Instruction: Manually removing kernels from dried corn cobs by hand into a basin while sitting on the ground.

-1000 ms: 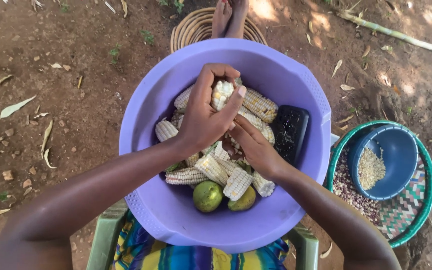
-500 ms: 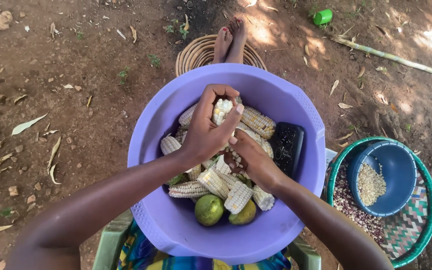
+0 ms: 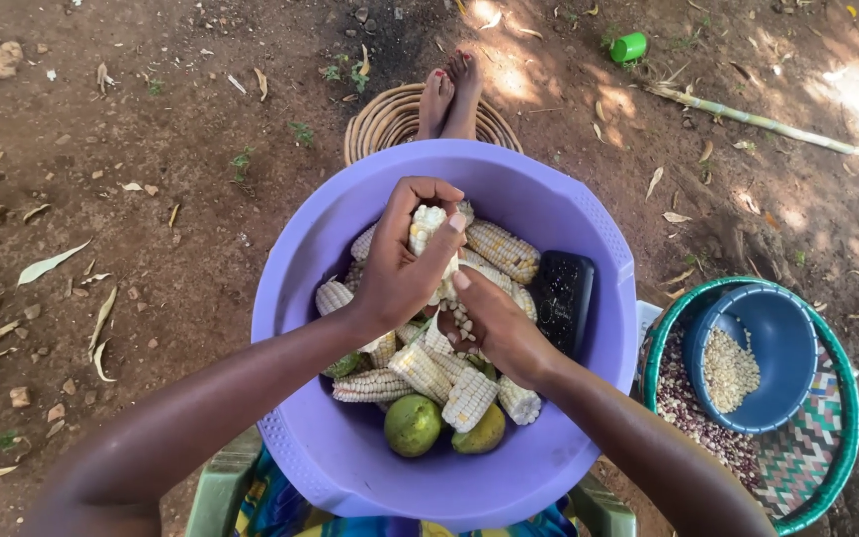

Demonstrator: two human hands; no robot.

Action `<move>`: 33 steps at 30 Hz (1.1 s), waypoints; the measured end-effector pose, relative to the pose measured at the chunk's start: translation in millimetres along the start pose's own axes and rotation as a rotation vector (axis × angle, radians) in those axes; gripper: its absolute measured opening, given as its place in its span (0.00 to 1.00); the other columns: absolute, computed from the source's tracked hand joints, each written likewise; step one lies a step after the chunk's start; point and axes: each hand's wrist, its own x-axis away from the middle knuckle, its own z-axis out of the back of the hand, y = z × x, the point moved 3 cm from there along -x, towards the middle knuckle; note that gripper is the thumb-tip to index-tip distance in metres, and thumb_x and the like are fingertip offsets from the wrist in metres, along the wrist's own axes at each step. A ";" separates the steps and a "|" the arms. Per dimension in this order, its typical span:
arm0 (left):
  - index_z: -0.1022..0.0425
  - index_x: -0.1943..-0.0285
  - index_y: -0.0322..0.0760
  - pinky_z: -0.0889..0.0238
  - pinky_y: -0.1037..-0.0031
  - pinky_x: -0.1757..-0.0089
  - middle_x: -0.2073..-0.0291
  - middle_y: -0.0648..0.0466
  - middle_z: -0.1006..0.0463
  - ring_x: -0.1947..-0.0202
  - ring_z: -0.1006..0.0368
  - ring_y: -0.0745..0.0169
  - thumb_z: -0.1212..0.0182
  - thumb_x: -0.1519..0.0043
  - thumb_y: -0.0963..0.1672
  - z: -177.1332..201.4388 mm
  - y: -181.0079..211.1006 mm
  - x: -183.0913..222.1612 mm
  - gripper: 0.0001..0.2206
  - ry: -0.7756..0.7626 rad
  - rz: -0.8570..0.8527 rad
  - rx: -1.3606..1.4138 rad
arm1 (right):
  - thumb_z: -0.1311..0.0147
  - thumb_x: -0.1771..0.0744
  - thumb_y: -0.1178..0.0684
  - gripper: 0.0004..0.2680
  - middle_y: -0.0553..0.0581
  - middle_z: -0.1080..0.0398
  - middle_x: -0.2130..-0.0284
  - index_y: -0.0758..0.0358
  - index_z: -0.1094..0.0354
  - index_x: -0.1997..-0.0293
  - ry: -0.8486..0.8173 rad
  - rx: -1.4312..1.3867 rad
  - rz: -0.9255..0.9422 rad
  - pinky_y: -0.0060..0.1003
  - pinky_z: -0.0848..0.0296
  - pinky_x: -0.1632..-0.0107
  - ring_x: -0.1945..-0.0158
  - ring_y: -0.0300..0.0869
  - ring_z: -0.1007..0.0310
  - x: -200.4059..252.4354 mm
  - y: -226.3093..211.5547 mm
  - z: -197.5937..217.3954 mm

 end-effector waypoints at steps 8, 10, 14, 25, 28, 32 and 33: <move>0.30 0.45 0.39 0.29 0.64 0.62 0.68 0.51 0.24 0.66 0.24 0.63 0.47 0.25 0.42 1.3 -4.0 2.7 0.04 -0.050 0.022 -0.032 | 0.65 0.24 0.46 0.19 0.59 0.33 0.70 0.63 0.44 0.23 0.016 -0.054 0.023 0.26 0.40 0.71 0.68 0.38 0.34 -0.2 4.3 -8.9; 0.28 0.50 0.40 0.30 0.64 0.61 0.70 0.52 0.25 0.68 0.25 0.64 0.48 0.25 0.43 -0.4 -0.5 -0.4 0.04 -0.060 -0.005 -0.020 | 0.65 0.24 0.47 0.19 0.60 0.34 0.72 0.62 0.45 0.23 0.007 -0.067 0.033 0.26 0.42 0.72 0.69 0.38 0.35 -1.2 11.5 -4.9; 0.28 0.60 0.39 0.32 0.65 0.61 0.75 0.51 0.25 0.70 0.26 0.63 0.50 0.23 0.44 -0.8 -0.6 -2.0 0.12 -0.064 -0.012 0.030 | 0.63 0.24 0.51 0.18 0.60 0.34 0.72 0.64 0.47 0.22 -0.008 -0.089 0.044 0.27 0.43 0.73 0.69 0.39 0.34 -3.3 17.4 0.0; 0.28 0.64 0.41 0.30 0.63 0.57 0.74 0.52 0.22 0.68 0.25 0.62 0.52 0.22 0.45 5.3 -14.8 -5.6 0.15 -0.002 -0.033 0.060 | 0.64 0.34 0.63 0.22 0.58 0.40 0.62 0.70 0.44 0.29 0.109 -0.087 -0.097 0.27 0.45 0.72 0.67 0.37 0.41 -12.2 -26.0 -15.4; 0.29 0.62 0.42 0.30 0.63 0.54 0.70 0.53 0.22 0.65 0.25 0.64 0.55 0.20 0.45 16.5 -16.4 -12.1 0.16 0.109 -0.055 0.116 | 0.61 0.34 0.57 0.21 0.58 0.40 0.58 0.70 0.40 0.32 0.035 -0.126 -0.172 0.28 0.44 0.73 0.67 0.38 0.40 -20.7 -39.2 -6.9; 0.33 0.62 0.42 0.32 0.61 0.51 0.68 0.52 0.25 0.62 0.27 0.63 0.59 0.19 0.46 23.6 -15.1 -17.7 0.17 0.198 -0.121 0.132 | 0.58 0.27 0.41 0.19 0.54 0.41 0.67 0.69 0.35 0.37 -0.099 -0.072 -0.174 0.30 0.47 0.72 0.70 0.35 0.45 -29.0 -80.0 -30.3; 0.33 0.62 0.42 0.32 0.61 0.51 0.68 0.52 0.25 0.62 0.27 0.63 0.59 0.19 0.46 24.9 -6.8 -21.7 0.17 0.198 -0.128 0.125 | 0.58 0.27 0.41 0.19 0.54 0.41 0.67 0.69 0.35 0.37 -0.107 -0.070 -0.169 0.30 0.47 0.72 0.70 0.35 0.45 -35.9 -66.7 -26.5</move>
